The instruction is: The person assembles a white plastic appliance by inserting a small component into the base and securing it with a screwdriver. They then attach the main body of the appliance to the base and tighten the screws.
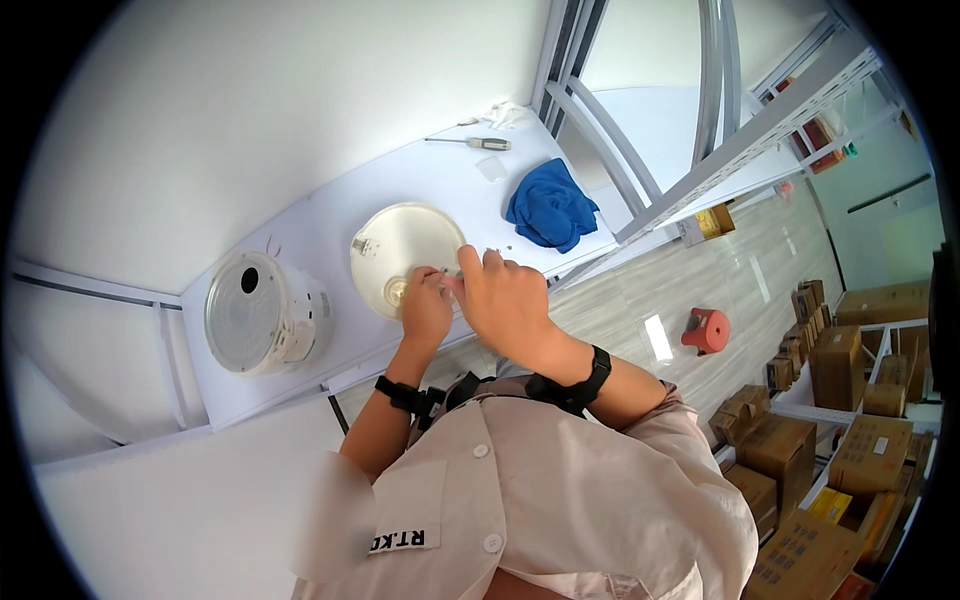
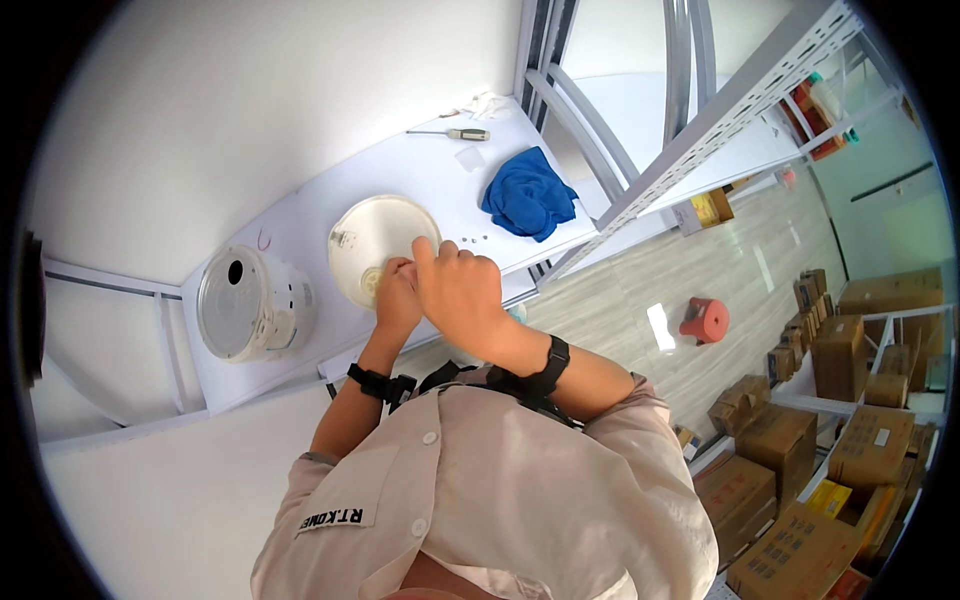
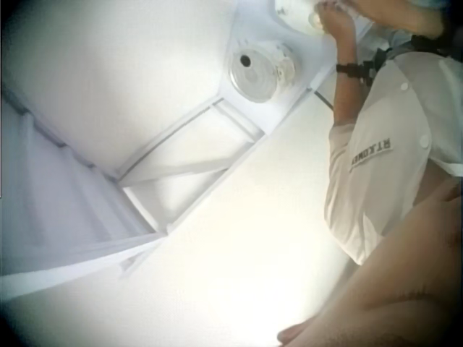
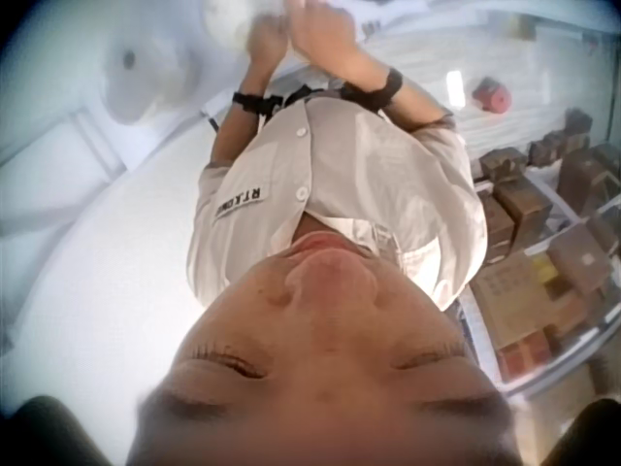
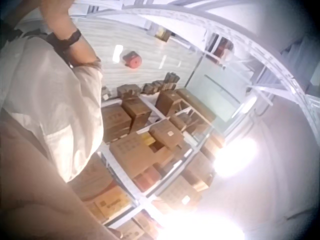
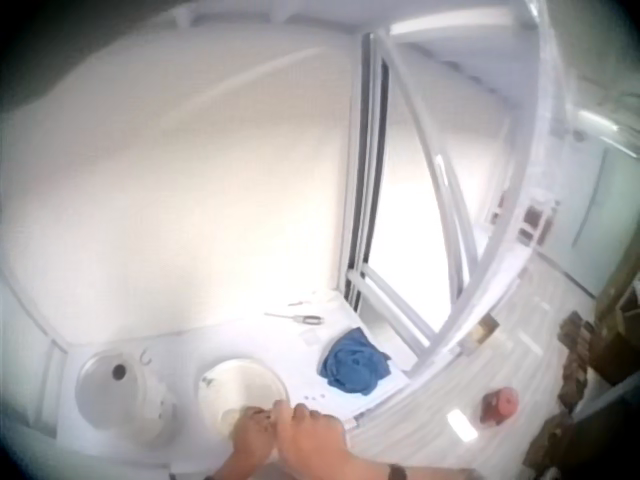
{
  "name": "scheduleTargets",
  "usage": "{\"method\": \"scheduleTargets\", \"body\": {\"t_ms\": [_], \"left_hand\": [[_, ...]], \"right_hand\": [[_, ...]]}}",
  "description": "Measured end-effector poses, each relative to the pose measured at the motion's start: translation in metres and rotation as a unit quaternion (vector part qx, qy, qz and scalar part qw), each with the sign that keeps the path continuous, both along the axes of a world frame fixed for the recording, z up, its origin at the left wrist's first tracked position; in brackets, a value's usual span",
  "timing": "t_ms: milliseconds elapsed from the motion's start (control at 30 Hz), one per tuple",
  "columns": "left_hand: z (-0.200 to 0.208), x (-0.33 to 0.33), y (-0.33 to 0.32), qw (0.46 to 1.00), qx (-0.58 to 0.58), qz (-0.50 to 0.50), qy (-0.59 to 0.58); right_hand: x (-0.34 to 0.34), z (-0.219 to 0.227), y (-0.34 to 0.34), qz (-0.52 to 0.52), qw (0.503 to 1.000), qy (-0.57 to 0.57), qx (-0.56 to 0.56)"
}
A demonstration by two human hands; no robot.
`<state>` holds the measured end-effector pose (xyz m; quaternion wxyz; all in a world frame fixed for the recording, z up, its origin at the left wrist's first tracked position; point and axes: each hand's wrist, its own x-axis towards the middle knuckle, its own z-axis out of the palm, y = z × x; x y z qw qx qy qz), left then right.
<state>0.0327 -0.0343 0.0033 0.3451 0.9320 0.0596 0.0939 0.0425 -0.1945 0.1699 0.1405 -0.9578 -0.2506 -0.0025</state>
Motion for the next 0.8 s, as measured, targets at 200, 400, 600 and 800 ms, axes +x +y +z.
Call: {"method": "scheduleTargets", "body": {"t_ms": [200,400,600,800], "left_hand": [[-0.016,-0.001,0.003,0.998,-0.022,-0.016,-0.056],[-0.03,0.005,0.009,0.996,0.057,-0.062,-0.033],[-0.038,0.006,0.019,0.992,0.066,-0.09,-0.062],[-0.024,0.005,0.01,0.997,0.051,-0.062,-0.02]], "right_hand": [[-0.001,0.003,-0.006,0.044,0.983,-0.155,0.088],[-0.006,-0.012,-0.002,0.053,0.987,-0.136,0.069],[-0.001,0.0,-0.004,0.016,0.998,-0.048,0.029],[-0.001,-0.011,-0.011,0.129,0.961,-0.196,0.144]]}}
